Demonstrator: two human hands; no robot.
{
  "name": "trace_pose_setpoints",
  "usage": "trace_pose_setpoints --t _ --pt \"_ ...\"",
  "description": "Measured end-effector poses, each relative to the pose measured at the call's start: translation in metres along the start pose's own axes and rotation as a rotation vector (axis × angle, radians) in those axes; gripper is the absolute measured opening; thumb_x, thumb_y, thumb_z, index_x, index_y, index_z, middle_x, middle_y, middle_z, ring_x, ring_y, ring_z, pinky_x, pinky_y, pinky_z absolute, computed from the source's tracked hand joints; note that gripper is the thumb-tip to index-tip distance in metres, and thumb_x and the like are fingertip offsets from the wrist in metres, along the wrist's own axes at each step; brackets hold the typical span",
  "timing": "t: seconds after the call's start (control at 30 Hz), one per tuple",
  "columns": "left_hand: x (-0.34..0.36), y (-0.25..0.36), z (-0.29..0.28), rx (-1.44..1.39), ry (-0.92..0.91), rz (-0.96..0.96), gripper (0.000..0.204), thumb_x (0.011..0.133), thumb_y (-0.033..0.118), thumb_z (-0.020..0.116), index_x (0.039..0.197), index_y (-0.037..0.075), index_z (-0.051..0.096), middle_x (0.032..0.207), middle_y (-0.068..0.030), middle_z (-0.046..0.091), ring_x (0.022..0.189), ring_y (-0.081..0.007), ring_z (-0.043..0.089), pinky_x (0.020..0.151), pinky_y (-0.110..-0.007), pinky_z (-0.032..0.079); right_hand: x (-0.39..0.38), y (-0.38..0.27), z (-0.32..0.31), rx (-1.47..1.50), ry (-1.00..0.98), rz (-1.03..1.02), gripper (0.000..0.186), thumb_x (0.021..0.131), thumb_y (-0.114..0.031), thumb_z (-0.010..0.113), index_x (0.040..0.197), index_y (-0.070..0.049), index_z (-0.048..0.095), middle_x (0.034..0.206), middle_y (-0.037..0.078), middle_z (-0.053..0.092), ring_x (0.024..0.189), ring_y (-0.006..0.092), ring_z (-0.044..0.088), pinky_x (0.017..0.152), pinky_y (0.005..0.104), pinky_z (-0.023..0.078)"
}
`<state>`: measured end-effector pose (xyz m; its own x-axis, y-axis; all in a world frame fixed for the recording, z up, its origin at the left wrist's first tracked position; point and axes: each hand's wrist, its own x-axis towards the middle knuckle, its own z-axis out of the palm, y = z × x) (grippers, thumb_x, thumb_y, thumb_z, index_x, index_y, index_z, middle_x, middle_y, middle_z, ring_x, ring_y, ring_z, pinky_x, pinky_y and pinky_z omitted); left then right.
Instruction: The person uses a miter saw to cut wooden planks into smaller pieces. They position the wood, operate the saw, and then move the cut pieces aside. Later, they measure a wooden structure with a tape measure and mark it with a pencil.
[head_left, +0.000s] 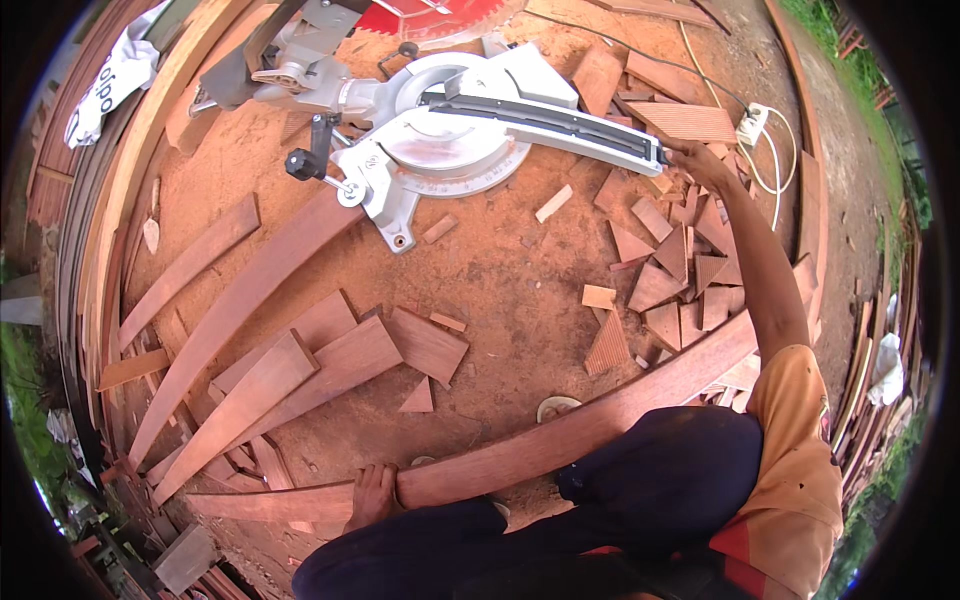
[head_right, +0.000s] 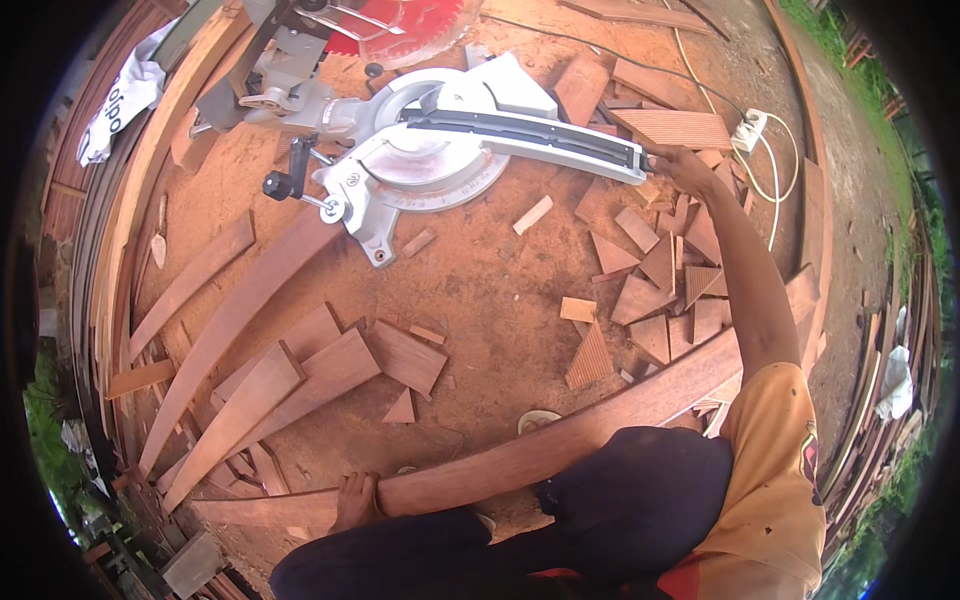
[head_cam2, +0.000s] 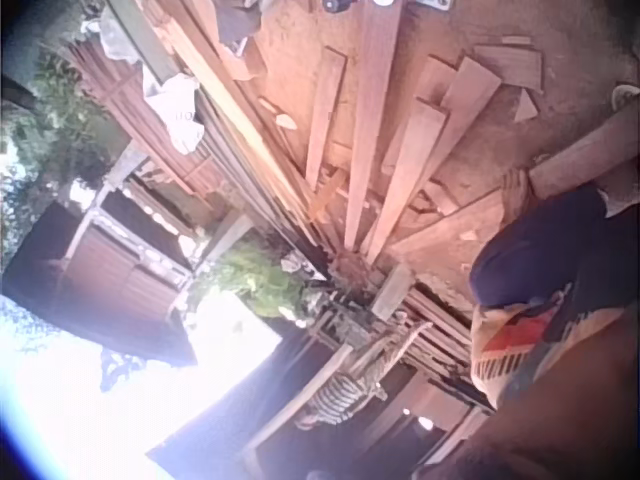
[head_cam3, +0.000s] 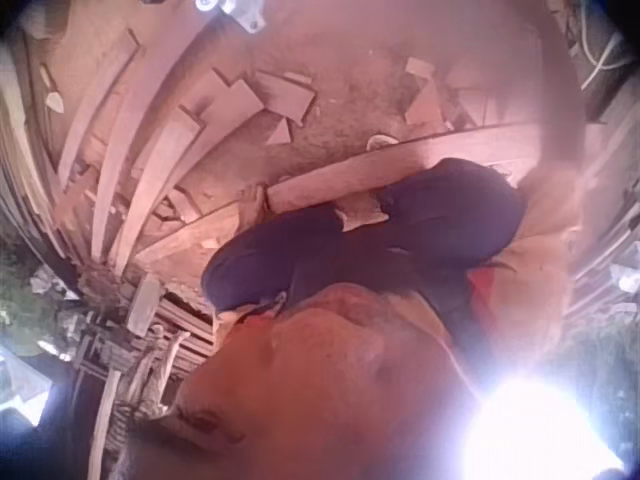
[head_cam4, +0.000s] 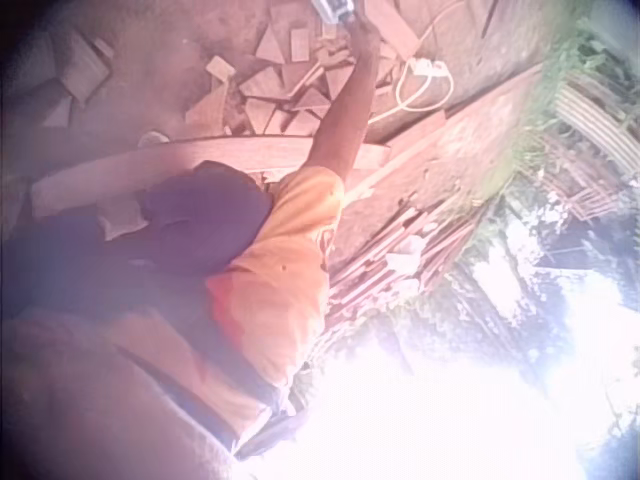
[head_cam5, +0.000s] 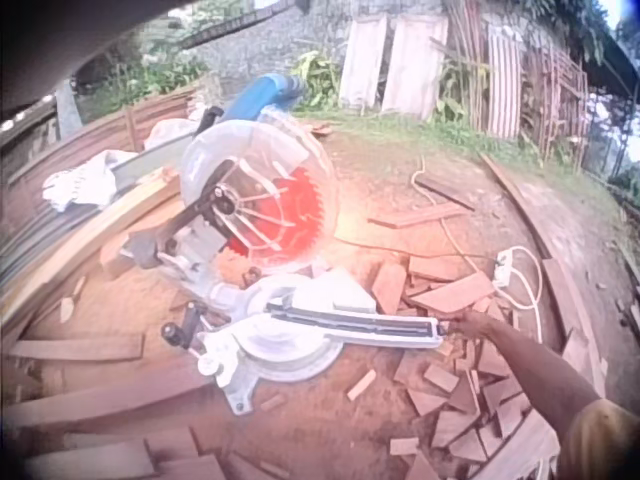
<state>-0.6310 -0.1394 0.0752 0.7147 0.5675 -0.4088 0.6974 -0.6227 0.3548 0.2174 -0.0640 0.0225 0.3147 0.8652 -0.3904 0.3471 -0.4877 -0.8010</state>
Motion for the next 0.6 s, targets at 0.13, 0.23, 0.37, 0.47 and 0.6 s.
trace_pose_setpoints --t 0.13,0.23,0.37,0.47,0.6 --pt "0.017 0.017 0.004 -0.023 0.044 0.018 0.082 0.061 0.05 0.087 0.12 0.0 0.059 0.107 -0.0176 0.058 0.107 -0.0361 0.056 0.095 -0.05 0.041 0.016 0.005 -0.016 -0.011 -0.12 -0.086 0.059 0.09 0.005 0.064 0.148 -0.007 0.057 0.134 0.01 0.068 0.121 0.0185 0.062 0.106 0.0326 0.048" --pt "0.03 0.027 0.006 0.016 0.027 0.059 0.076 0.066 0.048 0.084 0.121 0.0 0.059 0.107 -0.0181 0.057 0.107 -0.0367 0.055 0.096 -0.05 0.04 0.029 0.009 -0.037 -0.259 -0.136 -0.065 0.053 0.088 0.007 0.063 0.139 -0.003 0.064 0.127 0.009 0.07 0.116 0.0187 0.064 0.101 0.033 0.051" --pt "0.011 0.021 0.048 0.148 -0.016 0.06 0.076 0.069 0.048 0.082 0.123 0.0 0.058 0.11 -0.0174 0.057 0.109 -0.0357 0.054 0.098 -0.049 0.039 0.031 0.001 -0.03 -0.255 -0.119 -0.054 0.038 0.085 0.005 0.066 0.123 0.001 0.069 0.113 0.009 0.072 0.108 0.0185 0.066 0.095 0.0323 0.053" --pt "0.018 0.02 0.047 0.115 -0.049 0.077 0.078 0.069 0.049 0.084 0.123 -0.001 0.057 0.111 -0.0177 0.057 0.11 -0.0359 0.054 0.099 -0.049 0.038 0.017 0.003 -0.03 -0.239 -0.163 -0.106 0.03 0.087 0.004 0.067 0.117 0.002 0.068 0.111 0.008 0.07 0.107 0.0179 0.065 0.097 0.0326 0.052" --pt "0.023 0.029 0.028 0.012 -0.064 0.033 0.085 0.062 0.05 0.089 0.12 -0.002 0.057 0.109 -0.0191 0.056 0.11 -0.0374 0.054 0.099 -0.05 0.038 -0.02 -0.011 0.005 -0.165 -0.175 -0.044 0.024 0.089 0.009 0.063 0.111 0.0 0.064 0.105 0.002 0.066 0.1 0.0113 0.063 0.087 0.0285 0.051"
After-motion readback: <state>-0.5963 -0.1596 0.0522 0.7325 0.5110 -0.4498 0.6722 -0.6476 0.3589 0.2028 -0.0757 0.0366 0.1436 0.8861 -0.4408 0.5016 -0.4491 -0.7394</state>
